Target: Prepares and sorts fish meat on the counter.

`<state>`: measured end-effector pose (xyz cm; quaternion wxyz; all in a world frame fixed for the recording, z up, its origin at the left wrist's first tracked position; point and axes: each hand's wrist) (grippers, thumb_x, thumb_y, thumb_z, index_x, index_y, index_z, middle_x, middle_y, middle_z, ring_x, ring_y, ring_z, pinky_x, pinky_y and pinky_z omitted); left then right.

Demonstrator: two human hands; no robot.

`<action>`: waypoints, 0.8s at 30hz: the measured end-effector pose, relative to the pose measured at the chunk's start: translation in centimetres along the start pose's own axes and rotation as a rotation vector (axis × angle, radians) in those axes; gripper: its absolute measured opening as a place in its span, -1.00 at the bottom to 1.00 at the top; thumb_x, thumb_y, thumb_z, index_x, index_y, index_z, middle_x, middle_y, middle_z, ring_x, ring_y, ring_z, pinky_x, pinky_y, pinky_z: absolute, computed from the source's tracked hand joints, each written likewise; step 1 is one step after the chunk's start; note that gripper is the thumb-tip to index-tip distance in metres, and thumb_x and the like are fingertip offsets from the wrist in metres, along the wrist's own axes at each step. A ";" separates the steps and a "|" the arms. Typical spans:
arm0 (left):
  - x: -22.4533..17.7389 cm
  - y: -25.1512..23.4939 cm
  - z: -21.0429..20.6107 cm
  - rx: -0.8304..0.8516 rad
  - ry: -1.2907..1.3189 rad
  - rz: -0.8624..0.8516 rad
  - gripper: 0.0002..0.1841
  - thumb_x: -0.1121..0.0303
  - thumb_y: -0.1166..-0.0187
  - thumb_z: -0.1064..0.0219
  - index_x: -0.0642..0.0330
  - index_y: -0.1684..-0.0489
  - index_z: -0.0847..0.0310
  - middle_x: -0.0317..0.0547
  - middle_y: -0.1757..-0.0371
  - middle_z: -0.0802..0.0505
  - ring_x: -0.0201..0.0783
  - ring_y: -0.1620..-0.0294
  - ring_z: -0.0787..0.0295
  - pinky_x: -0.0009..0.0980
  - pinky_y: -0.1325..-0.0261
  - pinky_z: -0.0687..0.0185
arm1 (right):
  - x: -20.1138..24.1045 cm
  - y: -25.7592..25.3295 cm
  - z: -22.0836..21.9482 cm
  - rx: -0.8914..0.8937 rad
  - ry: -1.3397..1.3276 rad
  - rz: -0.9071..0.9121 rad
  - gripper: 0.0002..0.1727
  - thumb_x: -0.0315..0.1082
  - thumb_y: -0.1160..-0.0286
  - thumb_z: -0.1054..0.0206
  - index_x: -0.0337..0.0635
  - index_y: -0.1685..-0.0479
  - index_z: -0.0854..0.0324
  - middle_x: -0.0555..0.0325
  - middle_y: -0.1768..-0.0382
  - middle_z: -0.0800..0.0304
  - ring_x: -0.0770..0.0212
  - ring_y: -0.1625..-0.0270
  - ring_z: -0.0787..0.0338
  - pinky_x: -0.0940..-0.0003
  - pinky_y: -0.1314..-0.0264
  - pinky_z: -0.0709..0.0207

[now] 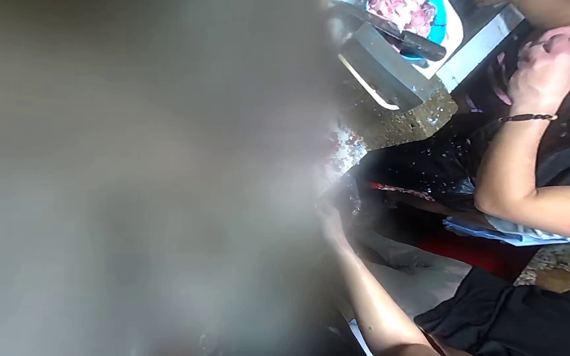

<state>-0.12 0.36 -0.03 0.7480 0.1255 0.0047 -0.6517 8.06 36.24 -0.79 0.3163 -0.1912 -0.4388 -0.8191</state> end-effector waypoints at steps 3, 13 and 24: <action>-0.1 -0.2 -0.2 -0.012 0.010 0.013 -0.44 -0.20 -0.64 -0.06 -0.02 -0.29 -0.73 -0.04 -0.48 -0.74 0.08 -0.66 -0.46 0.17 -0.75 -0.02 | 2.6 1.5 -2.1 0.107 -0.072 0.154 -0.60 -0.26 -0.50 -0.26 -0.25 -0.25 -0.65 0.13 0.15 -0.82 0.30 0.16 -0.79 0.25 0.04 -0.70; -0.5 -0.3 0.8 0.000 -0.009 0.021 -0.47 -0.12 -0.67 -0.10 0.05 -0.26 -0.76 -0.05 -0.44 -0.78 0.08 -0.62 -0.52 0.16 -0.74 -0.05 | 32.2 7.6 -1.7 0.240 -0.398 -0.048 -0.46 -0.20 -0.96 0.31 -0.37 -0.60 -0.31 -0.12 -0.29 -0.60 0.21 -0.10 -0.63 0.38 -0.22 -0.47; 0.2 -0.2 -0.2 -0.049 -0.022 0.005 -0.41 -0.21 -0.65 -0.02 0.01 -0.22 -0.78 -0.06 -0.39 -0.81 0.06 -0.60 -0.56 0.11 -0.73 -0.11 | 35.6 8.4 -2.6 0.070 -0.522 -0.034 -0.52 -0.26 -0.94 0.21 -0.39 -0.57 -0.34 -0.12 -0.34 -0.61 0.24 -0.19 -0.64 0.43 -0.28 -0.45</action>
Point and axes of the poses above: each hand's wrist, its own y-axis away from the middle knuckle, its own z-axis out of the back of the hand, x = y × z
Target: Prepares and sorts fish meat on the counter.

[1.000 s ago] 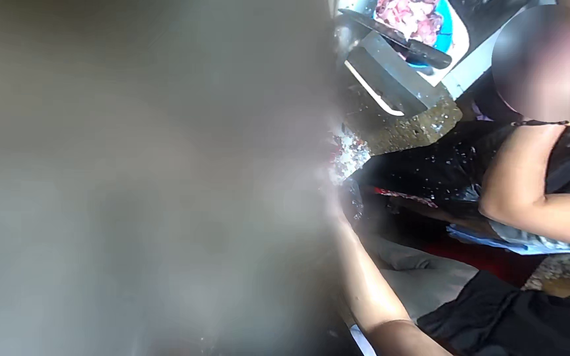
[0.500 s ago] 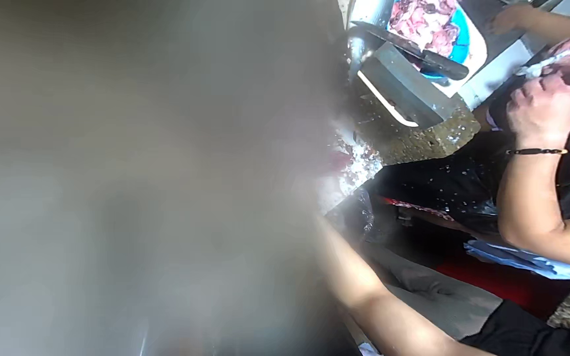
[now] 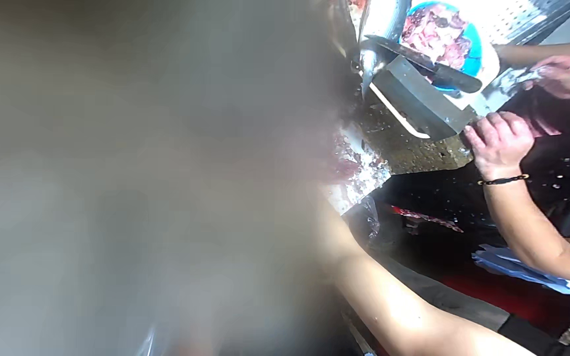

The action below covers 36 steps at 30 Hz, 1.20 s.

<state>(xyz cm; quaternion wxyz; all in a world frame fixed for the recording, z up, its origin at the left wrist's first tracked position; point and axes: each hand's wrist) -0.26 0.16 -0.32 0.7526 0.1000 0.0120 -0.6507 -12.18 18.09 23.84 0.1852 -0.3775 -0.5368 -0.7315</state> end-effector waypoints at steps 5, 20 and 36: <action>0.3 -0.1 -0.5 -0.048 -0.014 -0.022 -0.44 -0.21 -0.63 -0.05 -0.02 -0.17 -0.79 -0.12 -0.33 -0.84 0.02 -0.56 -0.59 0.09 -0.70 -0.18 | -6.0 -3.6 2.1 0.045 0.042 0.171 -0.56 -0.26 -0.95 0.19 -0.46 -0.35 -0.45 0.01 0.00 -0.57 0.39 0.10 -0.51 0.54 -0.06 -0.42; -0.5 0.2 0.3 0.016 0.024 -0.008 -0.47 -0.16 -0.63 -0.11 -0.01 -0.27 -0.75 -0.06 -0.43 -0.77 0.06 -0.63 -0.49 0.15 -0.73 -0.06 | -26.1 -13.2 19.9 -0.069 0.695 0.074 -0.63 -0.06 -0.54 -0.26 -0.15 -0.03 -0.75 0.01 0.23 -0.79 0.04 0.14 -0.77 -0.14 -0.07 -0.61; -1.3 -0.1 2.0 0.102 0.016 0.026 -0.44 -0.14 -0.66 -0.07 0.04 -0.29 -0.75 -0.05 -0.44 -0.78 0.05 -0.67 -0.46 0.08 -0.79 0.03 | -0.8 0.0 4.2 0.048 0.119 0.003 -0.50 -0.23 -0.95 0.27 -0.40 -0.48 -0.41 -0.10 -0.16 -0.63 0.22 -0.05 -0.62 0.38 -0.18 -0.47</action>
Point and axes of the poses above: each hand's wrist, its own y-axis away from the middle knuckle, its own z-axis out of the back of the hand, x = y × z
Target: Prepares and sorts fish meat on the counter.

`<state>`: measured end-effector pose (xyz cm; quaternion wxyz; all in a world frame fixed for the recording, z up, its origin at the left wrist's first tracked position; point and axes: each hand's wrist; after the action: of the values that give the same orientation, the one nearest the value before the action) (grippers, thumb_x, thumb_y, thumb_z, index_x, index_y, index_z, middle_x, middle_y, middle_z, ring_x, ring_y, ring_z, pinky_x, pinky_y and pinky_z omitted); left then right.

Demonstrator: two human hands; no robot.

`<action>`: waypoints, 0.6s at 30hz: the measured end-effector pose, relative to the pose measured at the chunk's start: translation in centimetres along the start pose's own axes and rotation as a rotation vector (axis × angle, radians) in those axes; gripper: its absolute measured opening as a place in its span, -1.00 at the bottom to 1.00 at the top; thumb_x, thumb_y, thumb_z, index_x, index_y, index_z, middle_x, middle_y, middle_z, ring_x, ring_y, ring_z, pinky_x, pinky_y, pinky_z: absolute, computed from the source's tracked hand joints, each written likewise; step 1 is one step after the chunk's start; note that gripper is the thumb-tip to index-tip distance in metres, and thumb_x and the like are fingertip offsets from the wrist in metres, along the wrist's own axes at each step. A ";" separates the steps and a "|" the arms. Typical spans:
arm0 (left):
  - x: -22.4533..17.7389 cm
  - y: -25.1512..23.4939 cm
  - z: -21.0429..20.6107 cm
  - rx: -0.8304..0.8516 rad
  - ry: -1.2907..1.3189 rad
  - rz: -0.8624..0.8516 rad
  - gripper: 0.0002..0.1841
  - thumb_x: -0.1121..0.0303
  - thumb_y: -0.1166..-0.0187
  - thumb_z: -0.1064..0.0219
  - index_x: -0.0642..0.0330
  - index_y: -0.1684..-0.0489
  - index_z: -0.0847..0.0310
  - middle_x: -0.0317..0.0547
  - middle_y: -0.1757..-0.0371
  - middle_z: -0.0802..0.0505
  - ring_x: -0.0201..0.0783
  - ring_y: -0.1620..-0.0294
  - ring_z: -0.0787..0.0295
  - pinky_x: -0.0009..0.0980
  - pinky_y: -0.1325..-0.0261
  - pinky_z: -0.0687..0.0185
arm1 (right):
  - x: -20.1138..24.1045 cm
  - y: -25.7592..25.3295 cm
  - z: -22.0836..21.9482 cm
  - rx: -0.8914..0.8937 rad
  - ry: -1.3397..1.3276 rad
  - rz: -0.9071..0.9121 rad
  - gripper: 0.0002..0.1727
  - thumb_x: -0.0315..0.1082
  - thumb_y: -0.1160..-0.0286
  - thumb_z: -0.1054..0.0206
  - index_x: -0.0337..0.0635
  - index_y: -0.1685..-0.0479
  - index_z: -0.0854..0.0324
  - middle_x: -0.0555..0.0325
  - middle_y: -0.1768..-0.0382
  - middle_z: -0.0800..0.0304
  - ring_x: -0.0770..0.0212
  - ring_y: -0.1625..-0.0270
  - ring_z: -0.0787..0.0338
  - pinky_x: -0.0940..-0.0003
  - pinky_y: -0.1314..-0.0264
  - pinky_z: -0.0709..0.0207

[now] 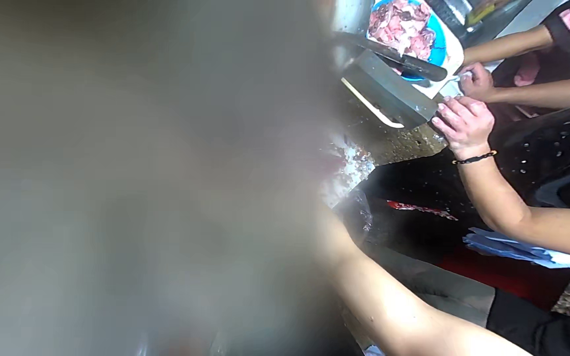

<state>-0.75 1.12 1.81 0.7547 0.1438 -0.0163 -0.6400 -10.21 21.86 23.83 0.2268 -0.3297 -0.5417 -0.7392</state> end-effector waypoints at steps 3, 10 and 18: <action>0.9 -0.1 -1.3 -0.084 -0.009 -0.041 -0.45 -0.17 -0.64 -0.08 0.03 -0.21 -0.78 -0.06 -0.35 -0.83 0.06 -0.58 -0.56 0.07 -0.73 -0.12 | 1.9 -0.8 -1.1 -0.049 -0.163 -0.005 -0.52 -0.16 -0.94 0.26 -0.33 -0.35 -0.44 0.10 0.15 -0.53 0.40 0.28 -0.51 0.55 0.16 -0.43; -0.1 0.1 0.5 -0.015 0.030 -0.028 -0.46 -0.12 -0.68 -0.10 0.10 -0.24 -0.76 -0.01 -0.39 -0.80 0.11 -0.61 -0.52 0.10 -0.74 -0.05 | 2.0 -0.5 -2.6 -0.159 -0.093 0.059 -0.64 -0.27 -0.90 0.11 -0.35 -0.21 -0.50 0.14 0.19 -0.49 0.44 0.28 -0.43 0.59 0.15 -0.37; 0.5 0.0 -0.6 -0.041 0.018 -0.001 -0.45 -0.17 -0.65 -0.08 0.02 -0.23 -0.77 -0.08 -0.40 -0.80 0.07 -0.63 -0.50 0.09 -0.77 -0.03 | -16.5 -15.9 3.4 0.346 -0.367 0.439 -0.60 -0.16 -0.83 -0.01 -0.10 -0.40 -0.59 0.26 0.23 -0.69 0.47 0.50 -0.54 0.58 0.48 -0.50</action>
<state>-0.51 0.71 1.18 0.7574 0.1342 0.0036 -0.6390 -9.15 29.69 2.03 0.3320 -0.5227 -0.6071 -0.4980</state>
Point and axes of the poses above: each hand's wrist, its own y-axis away from the middle knuckle, its own z-axis out of the back of the hand, x = y × z
